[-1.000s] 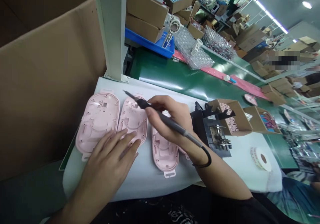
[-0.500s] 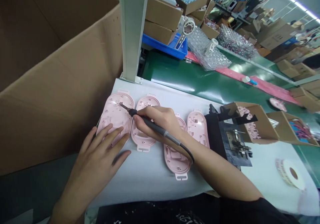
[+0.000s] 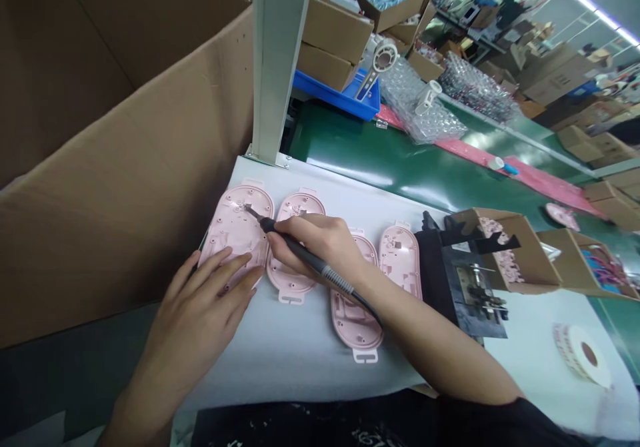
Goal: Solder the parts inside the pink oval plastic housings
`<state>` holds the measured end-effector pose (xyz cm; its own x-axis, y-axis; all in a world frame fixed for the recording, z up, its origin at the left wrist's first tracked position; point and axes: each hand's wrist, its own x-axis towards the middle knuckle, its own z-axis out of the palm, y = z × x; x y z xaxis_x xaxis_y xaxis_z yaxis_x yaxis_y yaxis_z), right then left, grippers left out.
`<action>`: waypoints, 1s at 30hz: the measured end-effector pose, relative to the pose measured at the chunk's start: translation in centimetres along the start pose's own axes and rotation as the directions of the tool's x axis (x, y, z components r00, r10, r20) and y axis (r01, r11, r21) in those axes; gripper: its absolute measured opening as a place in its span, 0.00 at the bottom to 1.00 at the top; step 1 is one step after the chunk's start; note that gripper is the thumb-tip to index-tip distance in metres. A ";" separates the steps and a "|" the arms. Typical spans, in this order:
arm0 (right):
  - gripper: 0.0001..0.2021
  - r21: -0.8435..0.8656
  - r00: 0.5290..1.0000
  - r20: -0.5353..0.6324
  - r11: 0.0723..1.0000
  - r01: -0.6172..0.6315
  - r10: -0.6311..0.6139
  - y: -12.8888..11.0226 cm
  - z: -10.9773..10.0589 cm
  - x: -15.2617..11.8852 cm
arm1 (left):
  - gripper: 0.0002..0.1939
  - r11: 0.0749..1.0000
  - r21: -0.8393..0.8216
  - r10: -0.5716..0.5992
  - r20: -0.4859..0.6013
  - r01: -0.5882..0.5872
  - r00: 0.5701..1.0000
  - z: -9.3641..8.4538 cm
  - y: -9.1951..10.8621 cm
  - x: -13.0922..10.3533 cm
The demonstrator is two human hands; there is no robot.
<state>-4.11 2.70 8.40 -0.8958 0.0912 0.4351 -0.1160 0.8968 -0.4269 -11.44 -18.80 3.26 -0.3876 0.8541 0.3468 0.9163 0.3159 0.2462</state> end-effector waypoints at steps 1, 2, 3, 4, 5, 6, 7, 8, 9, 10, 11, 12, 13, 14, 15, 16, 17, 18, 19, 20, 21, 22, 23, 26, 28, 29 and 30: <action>0.05 -0.001 1.000 0.000 1.000 0.009 -0.009 0.0 0.0 0.0 | 0.18 1.000 0.002 0.005 -0.004 -0.005 1.000 0.0 0.0 0.0; 0.05 -0.005 1.000 -0.001 1.000 0.019 -0.019 0.0 -0.1 0.1 | 0.18 1.000 0.004 0.008 -0.010 -0.008 1.000 0.0 0.0 0.0; 0.04 -0.012 1.000 -0.004 1.000 0.026 -0.026 -0.1 -0.1 0.1 | 0.18 1.000 0.006 0.011 -0.014 -0.011 1.000 0.0 0.0 0.1; 0.04 -0.020 1.000 -0.010 0.999 0.028 -0.029 -0.1 -0.1 0.1 | 0.18 1.000 0.006 0.010 -0.019 -0.010 1.000 0.1 0.0 0.1; 0.03 -0.023 0.999 -0.021 0.999 0.030 -0.030 -0.1 -0.1 0.1 | 0.18 1.000 0.004 0.008 -0.024 -0.008 1.000 0.0 0.1 0.1; 0.03 -0.022 0.999 -0.036 0.999 0.031 -0.032 0.0 -0.1 0.0 | 0.18 1.000 0.000 0.006 -0.026 -0.006 1.000 0.0 0.1 0.2; 0.02 -0.017 0.998 -0.052 0.999 0.034 -0.035 0.0 -0.1 -0.1 | 0.17 1.000 -0.005 0.004 -0.028 -0.004 1.000 0.0 0.1 0.2; 0.02 -0.010 0.997 -0.065 0.999 0.037 -0.038 0.0 0.0 -0.2 | 0.17 1.000 -0.010 0.004 -0.031 -0.004 1.000 0.0 0.1 0.2; 0.02 -0.004 0.997 -0.070 0.999 0.041 -0.041 0.0 0.0 -0.3 | 0.17 1.000 -0.016 0.005 -0.033 -0.005 0.999 0.0 0.0 0.2; 0.02 0.001 0.997 -0.070 0.999 0.044 -0.043 0.1 0.1 -0.3 | 0.17 1.000 -0.018 0.005 -0.035 -0.006 0.999 0.0 0.0 0.2; 0.02 0.003 0.997 -0.065 0.999 0.044 -0.044 0.1 0.1 -0.4 | 0.17 1.000 -0.020 0.005 -0.036 -0.006 0.999 0.0 0.0 0.2; 0.02 0.001 0.997 -0.058 0.999 0.041 -0.041 0.0 0.1 -0.4 | 0.18 1.000 -0.020 0.005 -0.037 -0.005 0.999 0.0 0.0 0.2; 0.02 -0.002 0.998 -0.053 0.999 0.036 -0.036 0.0 0.1 -0.4 | 0.18 1.000 -0.020 0.004 -0.037 -0.004 0.999 0.0 0.0 0.2; 0.01 -0.007 0.998 -0.052 0.999 0.032 -0.032 0.0 0.1 -0.3 | 0.18 1.000 -0.019 0.002 -0.036 -0.003 0.999 0.0 -0.1 0.2; 0.01 -0.011 0.998 -0.054 0.999 0.030 -0.031 0.0 0.1 -0.3 | 0.18 1.000 -0.019 0.003 -0.032 -0.003 0.999 0.0 -0.1 0.2; 0.01 -0.013 0.998 -0.054 0.999 0.030 -0.031 0.0 0.1 -0.3 | 0.17 1.000 -0.019 0.003 -0.028 -0.004 1.000 0.0 -0.1 0.2; 0.01 -0.013 0.998 -0.053 0.999 0.031 -0.031 0.1 0.0 -0.3 | 0.17 1.000 -0.019 0.003 -0.027 -0.004 1.000 0.1 -0.1 0.2; 0.01 -0.012 0.998 -0.050 0.999 0.030 -0.031 0.1 0.0 -0.3 | 0.17 1.000 -0.018 0.003 -0.025 -0.004 1.000 0.1 -0.1 0.1; 0.02 -0.009 0.999 -0.044 1.000 0.030 -0.030 0.1 0.0 -0.3 | 0.17 1.000 -0.019 0.003 -0.027 -0.003 1.000 0.0 -0.1 0.1; 0.02 -0.006 0.999 -0.037 1.000 0.028 -0.028 0.1 0.0 -0.3 | 0.17 1.000 -0.020 0.004 -0.027 -0.004 1.000 0.0 -0.1 0.1; 0.02 -0.004 0.999 -0.031 1.000 0.026 -0.026 0.2 0.0 -0.4 | 0.16 1.000 -0.022 0.005 -0.030 -0.006 1.000 0.0 -0.1 0.2; 0.02 -0.002 0.999 -0.030 1.000 0.027 -0.027 0.2 0.1 -0.4 | 0.16 1.000 -0.022 0.005 -0.034 -0.006 0.999 0.0 -0.1 0.2; 0.02 0.000 0.999 -0.031 1.000 0.030 -0.030 0.1 0.1 -0.4 | 0.16 1.000 -0.022 0.006 -0.037 -0.007 0.999 0.0 -0.1 0.2; 0.02 0.006 0.999 -0.039 1.000 0.026 -0.025 0.1 0.1 -0.4 | 0.16 1.000 -0.021 0.004 -0.031 -0.005 1.000 0.0 -0.1 0.1; 0.02 0.002 0.999 -0.043 1.000 0.020 -0.020 0.1 0.1 -0.3 | 0.16 1.000 -0.026 0.003 -0.022 -0.003 1.000 0.0 -0.2 0.1; 0.02 -0.001 0.999 -0.043 1.000 0.021 -0.021 0.1 0.1 -0.3 | 0.16 1.000 -0.030 0.002 -0.019 -0.002 1.000 0.0 -0.2 0.1; 0.02 -0.002 0.999 -0.045 1.000 0.027 -0.027 0.1 0.1 -0.3 | 0.16 0.999 -0.034 0.000 -0.021 0.000 1.000 0.0 -0.2 0.1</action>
<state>-3.94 2.71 8.12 -0.8721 0.0867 0.4816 -0.1392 0.8996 -0.4140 -11.65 -18.73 3.23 -0.3899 0.8453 0.3653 0.9125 0.3015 0.2763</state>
